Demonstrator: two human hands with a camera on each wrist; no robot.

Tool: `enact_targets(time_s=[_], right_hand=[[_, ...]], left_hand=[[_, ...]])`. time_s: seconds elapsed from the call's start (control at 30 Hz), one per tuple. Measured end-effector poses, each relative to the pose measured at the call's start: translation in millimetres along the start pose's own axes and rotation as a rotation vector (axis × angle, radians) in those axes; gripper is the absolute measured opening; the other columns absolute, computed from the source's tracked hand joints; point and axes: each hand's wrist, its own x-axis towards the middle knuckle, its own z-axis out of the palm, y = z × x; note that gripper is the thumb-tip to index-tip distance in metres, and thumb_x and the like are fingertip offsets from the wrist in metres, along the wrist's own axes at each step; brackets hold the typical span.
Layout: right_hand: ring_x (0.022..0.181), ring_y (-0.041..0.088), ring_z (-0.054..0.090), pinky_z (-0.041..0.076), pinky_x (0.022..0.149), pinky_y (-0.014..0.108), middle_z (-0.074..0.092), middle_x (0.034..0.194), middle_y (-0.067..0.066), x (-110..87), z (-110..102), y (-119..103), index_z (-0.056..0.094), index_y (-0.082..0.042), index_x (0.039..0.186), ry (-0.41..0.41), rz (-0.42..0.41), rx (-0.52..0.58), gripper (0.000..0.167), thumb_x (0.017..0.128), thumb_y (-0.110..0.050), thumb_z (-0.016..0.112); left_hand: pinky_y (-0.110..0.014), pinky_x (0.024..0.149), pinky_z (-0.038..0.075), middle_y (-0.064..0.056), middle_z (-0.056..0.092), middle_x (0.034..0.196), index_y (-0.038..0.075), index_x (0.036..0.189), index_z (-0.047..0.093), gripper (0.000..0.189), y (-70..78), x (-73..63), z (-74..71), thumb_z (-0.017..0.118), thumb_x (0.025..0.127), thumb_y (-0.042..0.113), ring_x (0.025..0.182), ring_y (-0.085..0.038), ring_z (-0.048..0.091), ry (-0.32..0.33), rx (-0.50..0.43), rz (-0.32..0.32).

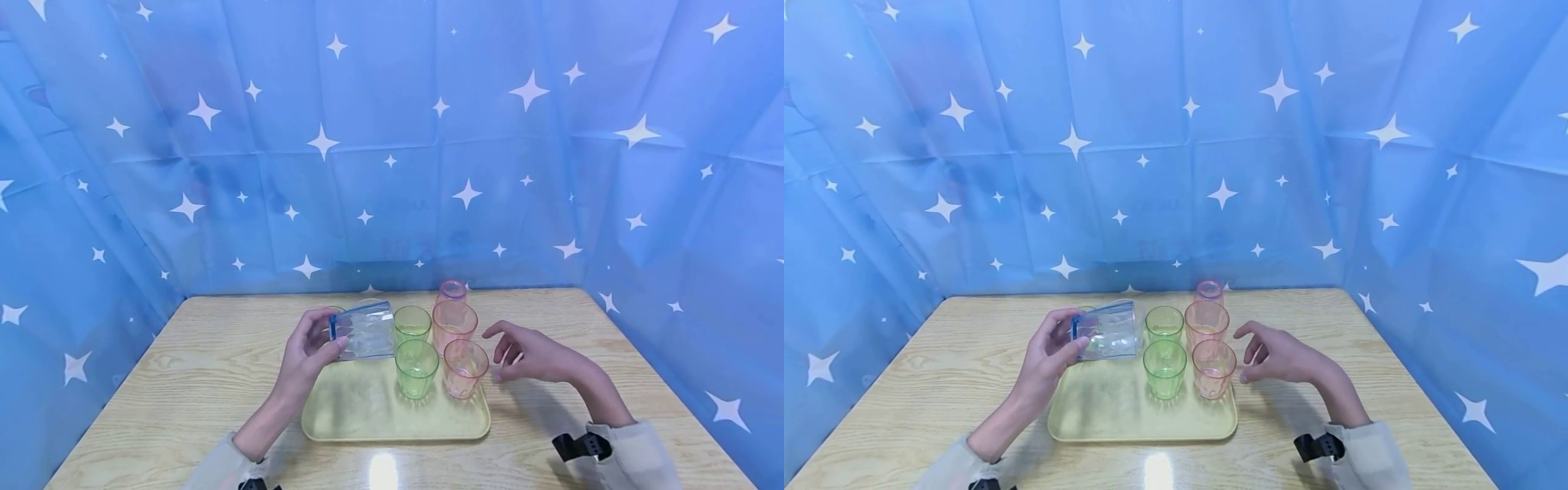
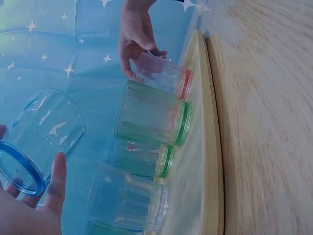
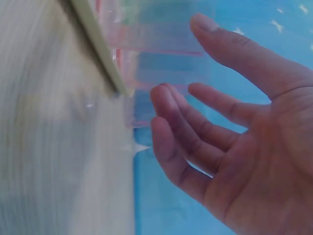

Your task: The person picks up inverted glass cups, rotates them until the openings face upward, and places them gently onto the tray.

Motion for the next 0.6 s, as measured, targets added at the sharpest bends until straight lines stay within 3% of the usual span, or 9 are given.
enact_targets(time_s=[0.13,0.37,0.6], right_hand=[[0.083,0.009,0.067,0.060,0.076,0.028,0.066,0.098,0.012,-1.1,-1.1,-9.7,0.051,0.000,0.135,0.073,-0.033,-0.030,0.061,0.086,-0.018,0.083],[0.083,0.009,0.069,0.061,0.074,0.029,0.067,0.102,0.016,4.3,8.9,-35.0,0.055,-0.007,0.134,0.207,-0.096,-0.017,0.058,0.087,-0.021,0.084],[0.094,0.019,0.071,0.063,0.078,0.031,0.067,0.114,0.016,14.0,23.6,-53.9,0.054,-0.009,0.138,0.300,-0.176,0.012,0.063,0.085,-0.018,0.086]], left_hand=[[-0.030,0.083,0.064,0.005,0.068,0.120,0.006,0.138,0.050,0.050,1.2,-0.7,1.2,0.069,0.092,0.003,0.110,-0.014,0.066,-0.006,-0.003,0.000],[-0.028,0.082,0.063,0.004,0.067,0.121,0.006,0.139,0.050,0.050,4.6,-2.4,2.5,0.069,0.092,0.003,0.113,-0.014,0.066,-0.024,0.005,0.008],[-0.025,0.081,0.062,0.002,0.065,0.124,0.003,0.139,0.049,0.050,6.2,-2.9,4.0,0.069,0.092,0.003,0.116,-0.012,0.066,-0.040,-0.002,0.029]])
